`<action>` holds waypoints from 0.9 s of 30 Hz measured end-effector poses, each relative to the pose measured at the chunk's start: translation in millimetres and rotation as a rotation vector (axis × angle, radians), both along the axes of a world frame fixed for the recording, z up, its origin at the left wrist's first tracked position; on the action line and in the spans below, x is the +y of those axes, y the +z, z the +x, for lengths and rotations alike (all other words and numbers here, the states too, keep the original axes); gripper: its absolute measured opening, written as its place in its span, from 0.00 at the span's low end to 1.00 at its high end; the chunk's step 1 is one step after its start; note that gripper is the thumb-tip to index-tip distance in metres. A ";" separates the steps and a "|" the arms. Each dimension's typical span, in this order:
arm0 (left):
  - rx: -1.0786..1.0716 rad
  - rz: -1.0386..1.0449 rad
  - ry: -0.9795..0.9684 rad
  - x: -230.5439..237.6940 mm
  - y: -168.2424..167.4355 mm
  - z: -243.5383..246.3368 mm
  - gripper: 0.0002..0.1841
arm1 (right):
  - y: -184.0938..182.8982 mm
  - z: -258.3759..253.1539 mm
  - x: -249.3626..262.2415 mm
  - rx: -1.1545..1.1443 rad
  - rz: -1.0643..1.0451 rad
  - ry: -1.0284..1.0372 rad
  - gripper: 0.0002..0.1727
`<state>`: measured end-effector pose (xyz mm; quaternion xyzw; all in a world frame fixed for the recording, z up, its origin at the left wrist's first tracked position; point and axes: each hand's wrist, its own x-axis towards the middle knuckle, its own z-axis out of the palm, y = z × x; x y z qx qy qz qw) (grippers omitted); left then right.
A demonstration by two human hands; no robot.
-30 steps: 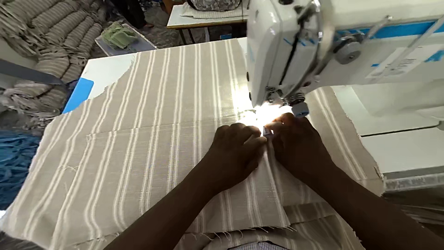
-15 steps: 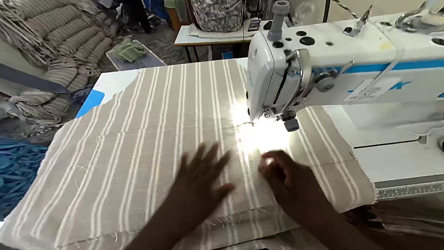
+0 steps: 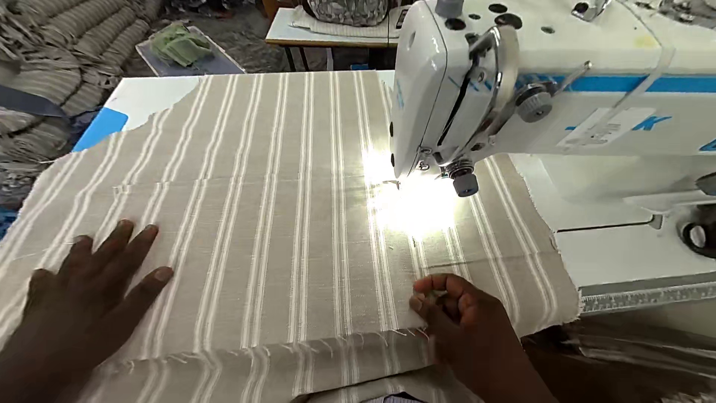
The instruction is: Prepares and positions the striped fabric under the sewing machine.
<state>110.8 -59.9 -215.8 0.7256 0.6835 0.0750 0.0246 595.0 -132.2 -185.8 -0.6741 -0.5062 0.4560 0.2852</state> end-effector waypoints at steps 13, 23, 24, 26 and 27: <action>0.006 -0.001 0.015 80.5 2.9 -5.6 0.45 | -29.9 40.6 86.5 -0.530 0.867 0.417 0.15; -0.081 0.290 -0.258 100.2 44.1 109.9 0.28 | -15.5 41.9 139.2 -0.497 0.794 0.453 0.13; -0.149 0.287 -0.365 93.6 45.9 147.9 0.23 | -13.7 40.3 144.2 -0.447 0.754 0.458 0.12; -0.319 0.221 -0.543 81.9 43.6 221.4 0.15 | -10.1 36.0 152.1 -0.385 0.664 0.541 0.10; -0.379 0.171 -0.600 78.7 40.2 250.0 0.12 | -6.5 34.6 152.5 -0.404 0.630 0.598 0.09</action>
